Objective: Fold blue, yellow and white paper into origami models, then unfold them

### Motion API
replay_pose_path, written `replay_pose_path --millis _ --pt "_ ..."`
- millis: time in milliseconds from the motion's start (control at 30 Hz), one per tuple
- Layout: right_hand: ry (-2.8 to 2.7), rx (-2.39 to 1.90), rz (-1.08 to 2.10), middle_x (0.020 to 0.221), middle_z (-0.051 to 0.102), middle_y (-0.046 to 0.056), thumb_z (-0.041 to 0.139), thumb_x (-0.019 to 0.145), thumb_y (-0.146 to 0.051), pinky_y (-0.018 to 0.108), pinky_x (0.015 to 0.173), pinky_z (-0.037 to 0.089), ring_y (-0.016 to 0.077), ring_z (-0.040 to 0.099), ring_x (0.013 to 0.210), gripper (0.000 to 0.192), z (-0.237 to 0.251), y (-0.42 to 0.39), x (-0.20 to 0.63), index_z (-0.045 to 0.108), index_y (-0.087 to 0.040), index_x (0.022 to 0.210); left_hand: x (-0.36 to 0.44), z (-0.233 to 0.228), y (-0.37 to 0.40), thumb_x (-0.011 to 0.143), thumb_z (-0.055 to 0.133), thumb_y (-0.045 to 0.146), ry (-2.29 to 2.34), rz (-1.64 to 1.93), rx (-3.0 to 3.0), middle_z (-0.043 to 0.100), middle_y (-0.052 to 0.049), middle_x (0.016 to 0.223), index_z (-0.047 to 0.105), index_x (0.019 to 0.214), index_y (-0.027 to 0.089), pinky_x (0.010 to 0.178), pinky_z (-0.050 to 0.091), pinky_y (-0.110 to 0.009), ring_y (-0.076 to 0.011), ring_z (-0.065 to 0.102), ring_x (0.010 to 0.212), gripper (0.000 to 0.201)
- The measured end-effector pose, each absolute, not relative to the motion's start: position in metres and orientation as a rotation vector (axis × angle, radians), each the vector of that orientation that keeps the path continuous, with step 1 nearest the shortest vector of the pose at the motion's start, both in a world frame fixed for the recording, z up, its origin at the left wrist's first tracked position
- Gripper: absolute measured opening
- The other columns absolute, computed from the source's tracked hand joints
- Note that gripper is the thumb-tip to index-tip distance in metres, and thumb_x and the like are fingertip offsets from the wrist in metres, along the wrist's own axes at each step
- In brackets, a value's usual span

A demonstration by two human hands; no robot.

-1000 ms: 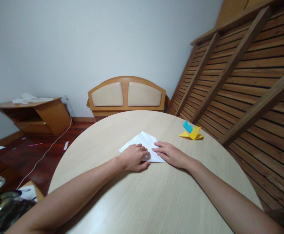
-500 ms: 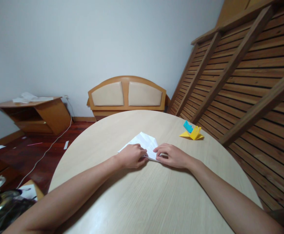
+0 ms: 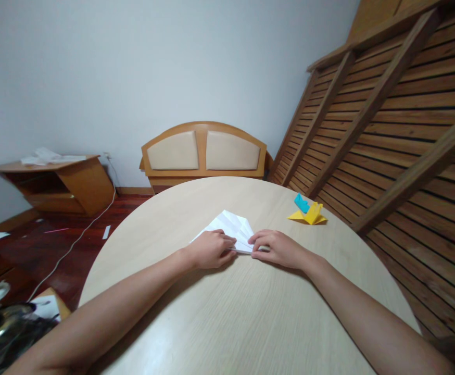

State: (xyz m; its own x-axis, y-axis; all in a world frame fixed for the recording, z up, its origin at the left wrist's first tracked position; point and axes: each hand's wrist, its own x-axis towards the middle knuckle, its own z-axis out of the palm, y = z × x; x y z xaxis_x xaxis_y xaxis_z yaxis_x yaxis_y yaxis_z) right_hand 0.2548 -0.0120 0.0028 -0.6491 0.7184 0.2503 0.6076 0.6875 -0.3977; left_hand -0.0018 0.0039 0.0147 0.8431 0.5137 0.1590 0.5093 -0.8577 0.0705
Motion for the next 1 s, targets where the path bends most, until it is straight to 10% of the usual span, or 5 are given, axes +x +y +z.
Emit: replay_pose_path --millis 367,667,1000 --pt "-2.434 -1.180 0.340 0.095 0.074 0.006 0.061 0.092 -0.029 0.031 0.077 0.047 0.0202 0.065 0.085 0.015 0.001 -0.013 0.250 0.072 -0.021 0.098 -0.003 0.000 0.020 0.097 0.050 0.031 1.166 0.370 2.909 0.074 -0.003 0.090 0.067 0.104 0.024 0.065 0.046 -0.027 -0.0192 0.068 0.078 0.019" --pt "-2.512 -1.052 0.278 0.105 0.071 0.007 0.055 0.095 -0.024 0.034 0.090 0.048 0.0211 0.064 0.099 0.023 -0.006 -0.008 0.253 0.075 -0.024 0.106 0.006 0.003 0.010 0.098 0.051 0.025 1.090 0.477 3.249 0.058 -0.011 0.133 0.063 0.115 0.018 0.103 0.041 -0.045 -0.0287 0.053 0.119 0.022" --pt "-2.636 -1.011 0.184 0.133 0.065 0.007 0.049 0.099 -0.026 0.043 0.106 0.044 0.0248 0.060 0.122 0.033 -0.006 -0.014 0.245 0.067 -0.026 0.127 0.016 -0.001 -0.006 0.095 0.044 0.010 1.151 0.133 3.062 0.070 -0.013 0.103 0.068 0.102 0.012 0.079 0.054 -0.037 -0.0256 0.067 0.094 0.025"
